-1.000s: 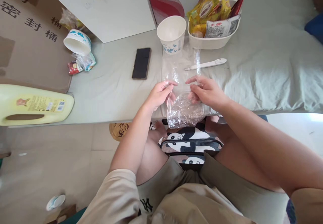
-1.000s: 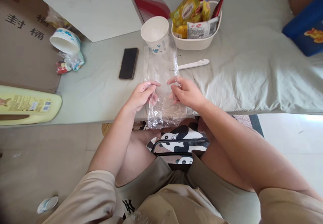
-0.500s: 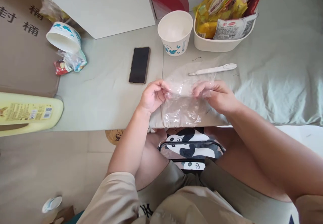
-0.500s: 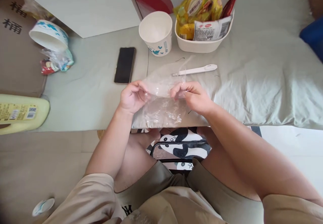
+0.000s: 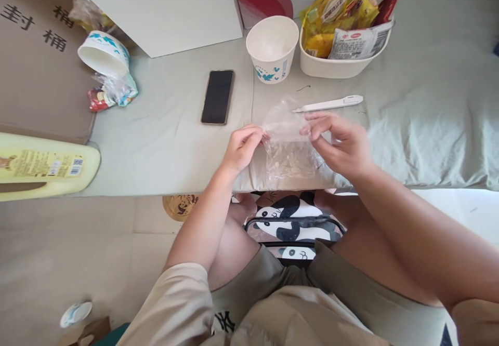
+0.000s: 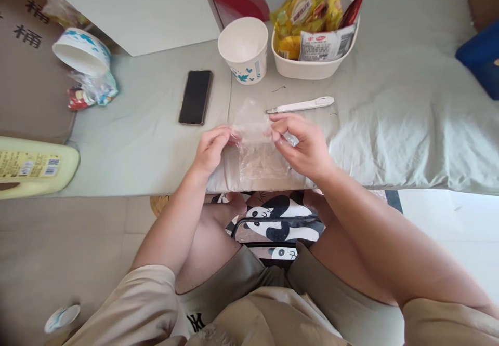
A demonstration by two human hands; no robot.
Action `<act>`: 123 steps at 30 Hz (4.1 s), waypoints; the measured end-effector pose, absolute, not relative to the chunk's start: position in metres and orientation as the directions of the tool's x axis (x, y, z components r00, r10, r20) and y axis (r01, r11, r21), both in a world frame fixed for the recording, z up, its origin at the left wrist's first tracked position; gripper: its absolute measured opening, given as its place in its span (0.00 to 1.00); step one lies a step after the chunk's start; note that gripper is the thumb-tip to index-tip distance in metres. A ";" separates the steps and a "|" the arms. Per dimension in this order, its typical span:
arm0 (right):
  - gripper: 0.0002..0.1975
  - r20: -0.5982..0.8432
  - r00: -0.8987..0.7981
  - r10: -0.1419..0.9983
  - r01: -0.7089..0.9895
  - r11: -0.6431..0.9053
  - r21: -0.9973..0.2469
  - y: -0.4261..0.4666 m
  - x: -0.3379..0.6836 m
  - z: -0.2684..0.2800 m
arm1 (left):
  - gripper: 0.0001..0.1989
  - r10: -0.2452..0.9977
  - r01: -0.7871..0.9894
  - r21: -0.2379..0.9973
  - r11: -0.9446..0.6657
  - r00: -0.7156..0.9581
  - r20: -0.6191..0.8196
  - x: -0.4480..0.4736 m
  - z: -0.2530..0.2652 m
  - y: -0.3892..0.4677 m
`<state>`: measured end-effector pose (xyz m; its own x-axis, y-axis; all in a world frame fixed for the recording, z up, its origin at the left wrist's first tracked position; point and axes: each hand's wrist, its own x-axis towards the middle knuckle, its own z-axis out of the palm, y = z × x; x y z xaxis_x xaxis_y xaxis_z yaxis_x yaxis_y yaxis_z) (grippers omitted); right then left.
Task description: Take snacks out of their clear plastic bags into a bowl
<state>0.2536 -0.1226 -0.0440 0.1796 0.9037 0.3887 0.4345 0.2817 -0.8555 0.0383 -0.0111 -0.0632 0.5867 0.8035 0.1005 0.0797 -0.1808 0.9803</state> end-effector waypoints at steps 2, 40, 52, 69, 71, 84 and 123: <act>0.09 0.398 0.090 0.913 0.486 0.308 -0.818 -0.126 0.253 -0.041 | 0.21 0.876 0.037 0.999 0.022 0.481 -0.037 0.042 -0.062 -0.010; 0.21 -0.391 0.053 0.919 -0.400 -0.340 -0.851 -0.112 0.250 -0.041 | 0.19 0.833 -0.116 0.936 0.331 0.503 -0.233 0.052 -0.043 -0.017; 0.19 -0.237 0.128 0.963 -0.327 -0.185 -0.927 -0.115 0.247 -0.029 | 0.12 0.745 -0.022 0.889 0.458 0.556 -0.370 0.048 -0.041 -0.014; 0.16 -0.145 0.419 0.896 -0.179 -0.076 -0.981 -0.108 0.258 -0.048 | 0.11 0.978 0.082 0.994 -0.072 0.202 0.054 0.058 -0.054 -0.005; 0.15 -0.070 0.479 0.875 -0.061 -0.047 -0.997 -0.108 0.259 -0.047 | 0.09 0.978 0.114 0.983 -0.146 0.167 0.126 0.062 -0.057 -0.006; 0.15 0.003 0.252 0.968 -0.020 0.008 -1.000 -0.112 0.248 -0.044 | 0.23 0.804 -0.096 0.994 -0.043 0.587 0.091 0.105 -0.066 -0.031; 0.05 0.024 0.065 0.998 0.292 0.004 -0.956 -0.102 0.270 -0.011 | 0.13 0.823 0.835 0.162 -0.526 0.452 0.342 0.195 0.049 0.122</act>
